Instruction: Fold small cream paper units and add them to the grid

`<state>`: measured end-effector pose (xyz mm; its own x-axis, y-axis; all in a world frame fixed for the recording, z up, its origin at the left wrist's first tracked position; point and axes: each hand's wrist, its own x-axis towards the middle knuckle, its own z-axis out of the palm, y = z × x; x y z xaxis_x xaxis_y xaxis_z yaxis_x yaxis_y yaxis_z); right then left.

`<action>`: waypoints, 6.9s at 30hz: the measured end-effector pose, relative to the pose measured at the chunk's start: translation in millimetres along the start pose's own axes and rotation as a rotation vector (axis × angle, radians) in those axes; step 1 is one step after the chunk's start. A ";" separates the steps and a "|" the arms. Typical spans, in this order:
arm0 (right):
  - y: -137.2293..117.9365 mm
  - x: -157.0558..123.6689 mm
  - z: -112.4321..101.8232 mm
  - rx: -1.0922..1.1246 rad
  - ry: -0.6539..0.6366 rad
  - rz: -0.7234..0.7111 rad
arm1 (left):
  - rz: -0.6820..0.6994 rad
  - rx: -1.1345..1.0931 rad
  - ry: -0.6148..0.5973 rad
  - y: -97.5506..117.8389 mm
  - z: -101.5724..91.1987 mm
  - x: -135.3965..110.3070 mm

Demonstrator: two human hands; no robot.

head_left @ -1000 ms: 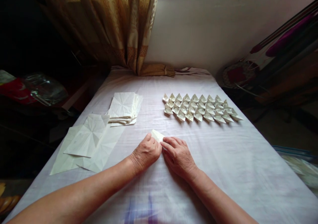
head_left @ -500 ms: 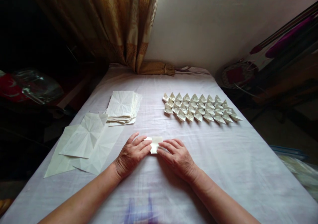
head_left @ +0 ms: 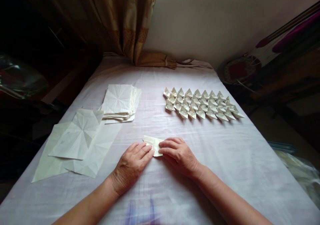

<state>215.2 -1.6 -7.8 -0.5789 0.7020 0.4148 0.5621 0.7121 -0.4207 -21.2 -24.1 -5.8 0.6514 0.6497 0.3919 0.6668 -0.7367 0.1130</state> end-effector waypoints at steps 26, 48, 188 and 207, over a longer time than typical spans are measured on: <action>-11.5 17.6 16.9 0.092 0.080 0.405 | -0.023 -0.098 0.055 -3.4 -2.6 -3.0; -17.7 25.9 21.1 0.050 0.104 0.493 | 0.003 -0.055 0.032 -2.8 -1.8 -4.6; -18.2 13.9 -13.1 -0.386 -0.298 -0.296 | 0.292 -0.116 -0.107 -34.2 -17.9 9.6; -24.9 8.0 -10.0 -0.308 -0.280 -0.198 | 0.246 -0.129 -0.058 -31.9 -15.7 7.9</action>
<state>202.4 -13.6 14.1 -0.8063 0.5524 0.2114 0.5494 0.8319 -0.0781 -43.0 1.6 8.0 0.8104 0.4551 0.3690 0.4368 -0.8890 0.1372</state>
